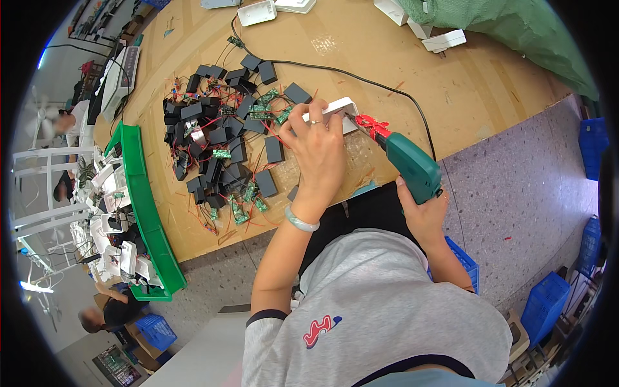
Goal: Assembling electronic components into plastic housings using a glue gun.
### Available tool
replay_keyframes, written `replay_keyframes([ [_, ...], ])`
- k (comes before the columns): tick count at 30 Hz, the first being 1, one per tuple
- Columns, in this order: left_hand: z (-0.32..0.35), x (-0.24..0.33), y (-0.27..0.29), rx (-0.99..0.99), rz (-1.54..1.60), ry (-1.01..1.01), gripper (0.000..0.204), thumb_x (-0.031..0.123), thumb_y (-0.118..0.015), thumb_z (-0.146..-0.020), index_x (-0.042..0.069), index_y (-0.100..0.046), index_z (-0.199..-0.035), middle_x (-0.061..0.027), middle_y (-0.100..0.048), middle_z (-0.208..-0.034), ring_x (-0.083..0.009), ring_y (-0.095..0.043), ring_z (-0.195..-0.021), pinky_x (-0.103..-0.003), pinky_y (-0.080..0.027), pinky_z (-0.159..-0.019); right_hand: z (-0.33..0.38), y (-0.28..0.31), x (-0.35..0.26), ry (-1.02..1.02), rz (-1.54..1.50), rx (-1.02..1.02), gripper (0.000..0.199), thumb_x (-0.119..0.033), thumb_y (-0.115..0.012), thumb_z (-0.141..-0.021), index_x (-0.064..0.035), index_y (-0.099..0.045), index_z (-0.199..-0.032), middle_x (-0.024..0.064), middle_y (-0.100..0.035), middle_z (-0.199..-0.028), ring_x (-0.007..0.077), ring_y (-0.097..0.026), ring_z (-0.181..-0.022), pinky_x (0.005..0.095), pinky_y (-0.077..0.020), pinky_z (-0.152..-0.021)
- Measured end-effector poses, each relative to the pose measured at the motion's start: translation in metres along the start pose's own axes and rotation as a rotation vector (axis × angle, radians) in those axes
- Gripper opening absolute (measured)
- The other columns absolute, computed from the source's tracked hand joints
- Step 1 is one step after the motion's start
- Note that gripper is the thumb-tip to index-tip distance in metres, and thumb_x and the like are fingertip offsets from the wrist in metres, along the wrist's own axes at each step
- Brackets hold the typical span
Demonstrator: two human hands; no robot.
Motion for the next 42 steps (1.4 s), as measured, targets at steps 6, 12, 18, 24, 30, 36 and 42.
replay_keyframes([
  [6, 0.000, 0.000, -0.001, -0.013, -0.006, 0.008, 0.008, 0.013, -0.076, -0.083, 0.010, -0.075, -0.090, -0.0044, -0.058, -0.122, -0.0324, -0.049, -0.117, -0.051, -0.034, -0.097, 0.000, 0.000, -0.003, 0.072, -0.008, -0.010, 0.022, -0.002, -0.073, -0.089, 0.0017, -0.066, -0.109, 0.0070, -0.069, -0.092, 0.0123, -0.063, -0.082, 0.0273, -0.0513, -0.077],
  [12, 0.000, 0.000, -0.001, 0.000, 0.004, 0.007, 0.007, 0.014, -0.075, -0.083, 0.010, -0.075, -0.088, -0.0042, -0.059, -0.121, -0.0322, -0.050, -0.116, -0.050, -0.033, -0.097, 0.000, -0.001, -0.008, 0.109, 0.014, 0.025, 0.021, -0.002, -0.074, -0.088, 0.0018, -0.066, -0.107, 0.0067, -0.069, -0.090, 0.0122, -0.063, -0.080, 0.0274, -0.0515, -0.075],
  [18, 0.000, 0.000, -0.003, -0.008, 0.000, 0.007, 0.006, 0.014, -0.075, -0.084, 0.010, -0.075, -0.087, -0.0044, -0.060, -0.120, -0.0322, -0.050, -0.116, -0.050, -0.033, -0.096, 0.000, -0.001, -0.001, 0.108, 0.014, 0.004, 0.020, -0.002, -0.074, -0.088, 0.0015, -0.066, -0.105, 0.0071, -0.069, -0.088, 0.0128, -0.063, -0.078, 0.0280, -0.0514, -0.073],
  [24, -0.001, 0.000, -0.003, -0.015, -0.004, 0.007, 0.006, 0.013, -0.075, -0.083, 0.008, -0.075, -0.086, -0.0050, -0.060, -0.120, -0.0323, -0.050, -0.115, -0.050, -0.033, -0.096, 0.001, -0.001, -0.007, 0.114, 0.002, 0.022, 0.020, -0.004, -0.076, -0.089, 0.0015, -0.066, -0.106, 0.0072, -0.069, -0.090, 0.0127, -0.063, -0.079, 0.0281, -0.0512, -0.074],
  [30, -0.001, 0.001, -0.001, -0.022, 0.004, 0.006, 0.006, 0.011, -0.074, -0.082, 0.006, -0.075, -0.086, -0.0055, -0.059, -0.121, -0.0329, -0.049, -0.116, -0.050, -0.033, -0.096, 0.003, 0.002, -0.014, 0.079, -0.007, 0.006, 0.022, -0.004, -0.075, -0.090, 0.0021, -0.067, -0.109, 0.0073, -0.070, -0.093, 0.0124, -0.063, -0.083, 0.0276, -0.0510, -0.077],
  [36, -0.001, 0.001, -0.001, -0.024, 0.000, 0.012, 0.007, 0.012, -0.075, -0.082, 0.005, -0.074, -0.085, -0.0056, -0.059, -0.122, -0.0332, -0.049, -0.115, -0.050, -0.033, -0.095, 0.004, 0.003, -0.018, 0.066, 0.005, 0.015, 0.023, -0.004, -0.074, -0.090, 0.0023, -0.067, -0.111, 0.0070, -0.071, -0.095, 0.0121, -0.063, -0.085, 0.0273, -0.0510, -0.079],
  [42, 0.000, -0.002, -0.002, -0.036, 0.020, 0.023, 0.011, 0.014, -0.076, -0.083, 0.006, -0.074, -0.089, -0.0061, -0.059, -0.122, -0.0334, -0.048, -0.115, -0.050, -0.033, -0.095, 0.011, 0.013, -0.012, 0.014, -0.030, 0.080, 0.020, -0.006, -0.076, -0.090, 0.0006, -0.073, -0.109, 0.0019, -0.071, -0.087, 0.0071, -0.061, -0.070, 0.0254, -0.0493, -0.063],
])
Point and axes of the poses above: each hand's wrist, its own z-axis away from the middle knuckle, its own y-axis out of the back of the hand, x = y × z, the point moved 4 cm from there along -z, towards the middle knuckle
